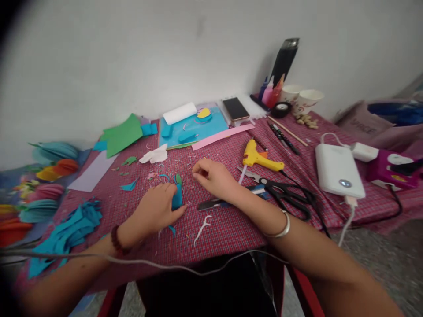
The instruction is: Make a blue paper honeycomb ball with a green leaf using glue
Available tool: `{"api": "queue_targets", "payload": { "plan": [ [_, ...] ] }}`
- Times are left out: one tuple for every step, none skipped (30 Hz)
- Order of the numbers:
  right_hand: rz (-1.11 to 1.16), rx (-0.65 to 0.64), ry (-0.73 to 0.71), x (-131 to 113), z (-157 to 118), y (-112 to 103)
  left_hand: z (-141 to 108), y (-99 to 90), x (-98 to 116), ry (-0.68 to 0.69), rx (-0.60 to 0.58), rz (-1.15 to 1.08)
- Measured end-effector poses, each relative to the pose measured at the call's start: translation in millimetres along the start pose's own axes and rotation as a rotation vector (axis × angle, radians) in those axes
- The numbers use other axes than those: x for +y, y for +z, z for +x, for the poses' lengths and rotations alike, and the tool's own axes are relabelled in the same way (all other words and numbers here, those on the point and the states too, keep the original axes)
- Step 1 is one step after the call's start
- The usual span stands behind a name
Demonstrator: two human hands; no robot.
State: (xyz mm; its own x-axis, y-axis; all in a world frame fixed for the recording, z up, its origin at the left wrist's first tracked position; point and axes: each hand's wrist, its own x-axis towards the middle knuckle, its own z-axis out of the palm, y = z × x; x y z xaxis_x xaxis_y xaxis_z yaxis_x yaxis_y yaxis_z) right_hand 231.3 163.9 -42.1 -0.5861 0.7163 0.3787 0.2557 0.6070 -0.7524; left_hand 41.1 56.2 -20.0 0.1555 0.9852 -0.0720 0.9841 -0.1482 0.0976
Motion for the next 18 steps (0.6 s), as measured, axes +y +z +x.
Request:
{"api": "queue_targets", "payload": {
  "plan": [
    [-0.031,-0.008,0.020,3.3,0.4,-1.2,0.4,-1.5,3.4,-0.056,-0.010,-0.015],
    [-0.050,-0.013,0.029,6.4,0.8,-2.2,-0.2,-3.3,5.7,-0.105,-0.014,-0.029],
    [-0.061,-0.013,0.029,9.0,1.4,-3.1,-1.5,-5.3,6.8,-0.144,-0.012,-0.040],
    [-0.065,-0.012,0.022,10.8,2.1,-4.2,-3.3,-7.4,6.8,-0.173,-0.004,-0.044],
    [-0.067,-0.010,0.011,11.7,2.9,-5.3,-5.6,-9.6,5.7,-0.198,0.006,-0.052],
    [-0.069,-0.010,-0.003,11.6,3.7,-6.7,-8.1,-11.5,3.5,-0.229,0.018,-0.070],
    [-0.068,-0.014,-0.021,10.8,4.4,-8.2,-10.7,-12.9,0.3,-0.260,0.037,-0.095],
    [-0.064,-0.018,-0.040,9.5,5.0,-9.8,-13.3,-13.7,-3.8,-0.292,0.064,-0.127],
    [-0.058,-0.023,-0.059,7.9,5.5,-11.3,-16.0,-13.5,-8.6,-0.319,0.095,-0.169],
    [-0.050,-0.025,-0.073,6.4,5.7,-12.7,-18.6,-12.4,-13.8,-0.352,0.131,-0.217],
    [-0.040,-0.025,-0.081,5.0,5.9,-13.8,-21.1,-10.3,-18.9,-0.388,0.171,-0.274],
    [-0.026,-0.024,-0.084,3.7,5.9,-14.3,-23.5,-7.3,-23.8,-0.428,0.211,-0.339],
    [-0.008,-0.024,-0.084,2.3,5.8,-14.2,-25.6,-3.9,-27.7,-0.461,0.248,-0.414],
    [0.016,-0.026,-0.080,0.4,5.6,-13.1,-27.3,-0.3,-30.5,-0.485,0.281,-0.498],
    [0.045,-0.030,-0.072,-2.4,5.1,-11.2,-28.6,2.9,-31.8,-0.495,0.311,-0.583],
    [0.080,-0.038,-0.063,-6.4,4.4,-8.4,-29.4,5.4,-31.3,-0.490,0.335,-0.667],
    [0.120,-0.048,-0.053,-12.0,3.3,-4.8,-29.8,6.6,-29.1,-0.471,0.360,-0.747],
    [0.166,-0.062,-0.043,-19.0,1.9,-0.6,-29.9,6.4,-25.3,-0.439,0.385,-0.820]
  ]
}}
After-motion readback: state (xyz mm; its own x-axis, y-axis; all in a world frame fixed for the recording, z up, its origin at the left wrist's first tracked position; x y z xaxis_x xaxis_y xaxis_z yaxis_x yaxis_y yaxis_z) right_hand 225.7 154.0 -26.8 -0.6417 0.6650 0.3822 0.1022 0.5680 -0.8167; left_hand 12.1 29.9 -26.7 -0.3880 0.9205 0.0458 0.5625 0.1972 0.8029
